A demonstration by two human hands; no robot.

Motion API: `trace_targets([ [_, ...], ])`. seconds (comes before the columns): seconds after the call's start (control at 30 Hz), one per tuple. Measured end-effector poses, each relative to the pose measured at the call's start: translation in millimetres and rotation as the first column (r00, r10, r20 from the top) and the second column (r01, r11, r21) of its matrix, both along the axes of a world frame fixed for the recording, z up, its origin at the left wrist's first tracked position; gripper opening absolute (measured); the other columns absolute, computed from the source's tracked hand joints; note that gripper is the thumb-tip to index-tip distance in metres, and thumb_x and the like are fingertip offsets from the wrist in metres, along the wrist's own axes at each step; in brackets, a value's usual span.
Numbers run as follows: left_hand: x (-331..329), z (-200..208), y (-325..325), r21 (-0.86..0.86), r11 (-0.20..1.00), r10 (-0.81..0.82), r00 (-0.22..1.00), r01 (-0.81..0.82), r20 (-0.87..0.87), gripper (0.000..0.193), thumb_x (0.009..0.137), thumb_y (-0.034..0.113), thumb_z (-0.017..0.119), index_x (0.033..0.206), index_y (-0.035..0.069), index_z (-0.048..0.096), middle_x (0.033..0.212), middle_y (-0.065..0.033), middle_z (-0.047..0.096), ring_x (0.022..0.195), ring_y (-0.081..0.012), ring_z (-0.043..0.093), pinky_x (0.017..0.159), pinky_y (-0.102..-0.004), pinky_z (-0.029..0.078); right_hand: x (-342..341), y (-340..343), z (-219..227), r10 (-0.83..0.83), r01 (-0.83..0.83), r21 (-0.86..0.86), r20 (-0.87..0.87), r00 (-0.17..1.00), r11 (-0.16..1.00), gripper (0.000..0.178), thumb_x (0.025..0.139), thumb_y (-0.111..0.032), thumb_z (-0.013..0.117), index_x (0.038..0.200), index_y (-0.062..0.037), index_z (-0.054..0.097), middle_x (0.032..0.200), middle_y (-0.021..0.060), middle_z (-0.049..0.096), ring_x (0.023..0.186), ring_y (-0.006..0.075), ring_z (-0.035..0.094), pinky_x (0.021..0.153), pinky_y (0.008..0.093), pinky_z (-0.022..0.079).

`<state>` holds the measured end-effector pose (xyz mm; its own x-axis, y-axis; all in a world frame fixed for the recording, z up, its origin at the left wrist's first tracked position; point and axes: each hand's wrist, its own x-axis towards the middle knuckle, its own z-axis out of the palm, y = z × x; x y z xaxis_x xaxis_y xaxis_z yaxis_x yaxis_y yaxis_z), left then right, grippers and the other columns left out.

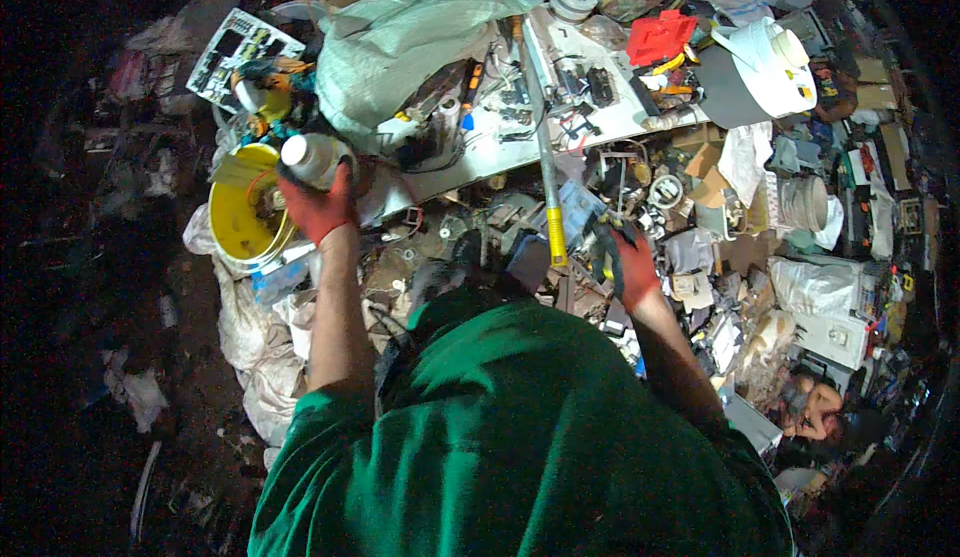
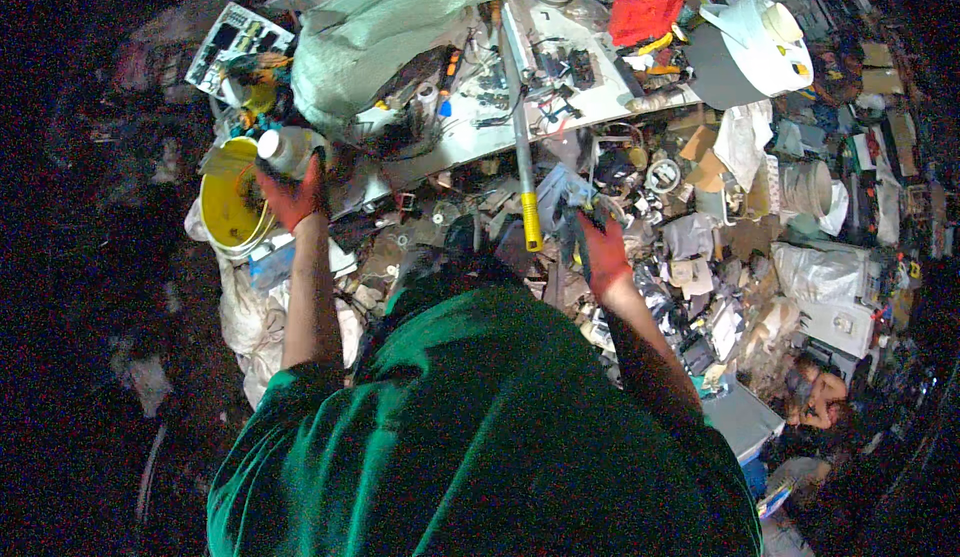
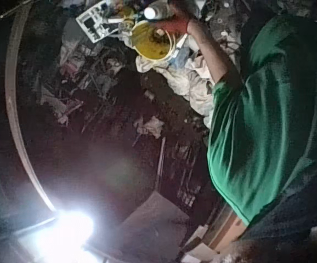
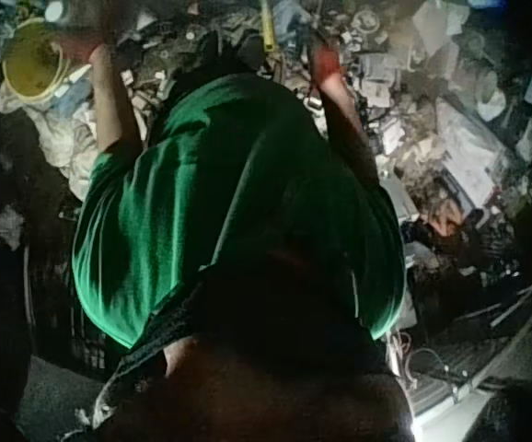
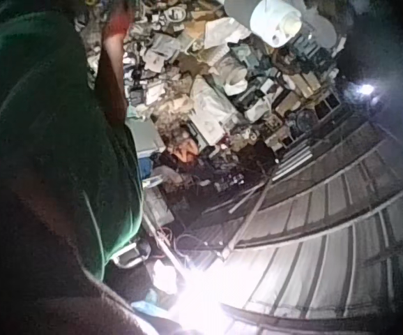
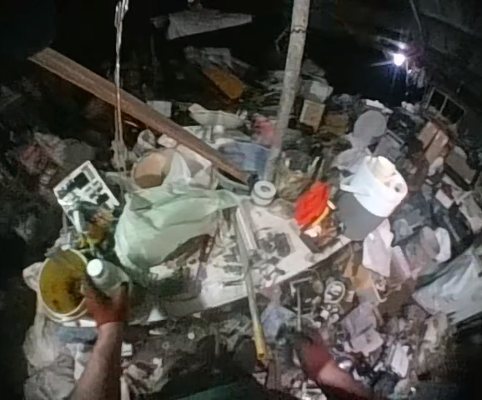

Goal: The person holds various electronic components, using a screwdriver to remove screws and separating parts by hand.

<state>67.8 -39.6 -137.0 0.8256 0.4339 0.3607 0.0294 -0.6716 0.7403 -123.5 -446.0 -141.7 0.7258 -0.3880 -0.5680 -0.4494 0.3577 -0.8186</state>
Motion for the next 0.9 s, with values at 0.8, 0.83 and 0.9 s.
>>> trace_targets([
  [0.8,-39.6,43.1,42.1,0.131,0.965,-0.205,0.966,0.226,-0.154,0.086,0.064,0.027,0.084,0.130,-0.001,0.038,0.117,-0.0219,0.053,0.107,-0.0391,0.055,0.092,-0.0435,0.046,323.1,-49.3,-67.4,-0.060,-0.274,-0.927,-0.298,0.953,0.256,0.048,0.077,-0.038,0.065,0.107,0.0007,0.063,0.110,0.0218,0.066,0.102,0.0372,0.063,0.087,0.0438,0.049],
  [0.83,-37.6,43.6,43.2,0.125,0.963,-0.216,0.962,0.237,-0.165,0.086,0.064,0.027,0.084,0.130,-0.002,0.038,0.117,-0.0227,0.053,0.107,-0.0403,0.055,0.092,-0.0444,0.046,312.4,-51.5,-61.7,0.095,-0.194,-0.966,-0.180,0.979,0.171,0.044,0.079,-0.034,0.063,0.107,-0.0005,0.062,0.104,0.0200,0.067,0.098,0.0358,0.064,0.086,0.0445,0.049],
  [0.9,-35.9,40.7,44.5,0.122,0.960,-0.232,0.958,0.254,-0.169,0.087,0.065,0.029,0.084,0.131,-0.003,0.038,0.119,-0.0243,0.053,0.107,-0.0422,0.054,0.092,-0.0459,0.046,299.2,-37.9,-58.6,0.218,0.115,-0.920,0.208,0.954,0.375,0.036,0.082,-0.025,0.063,0.110,-0.0014,0.060,0.102,0.0165,0.066,0.093,0.0289,0.063,0.083,0.0390,0.049],
])
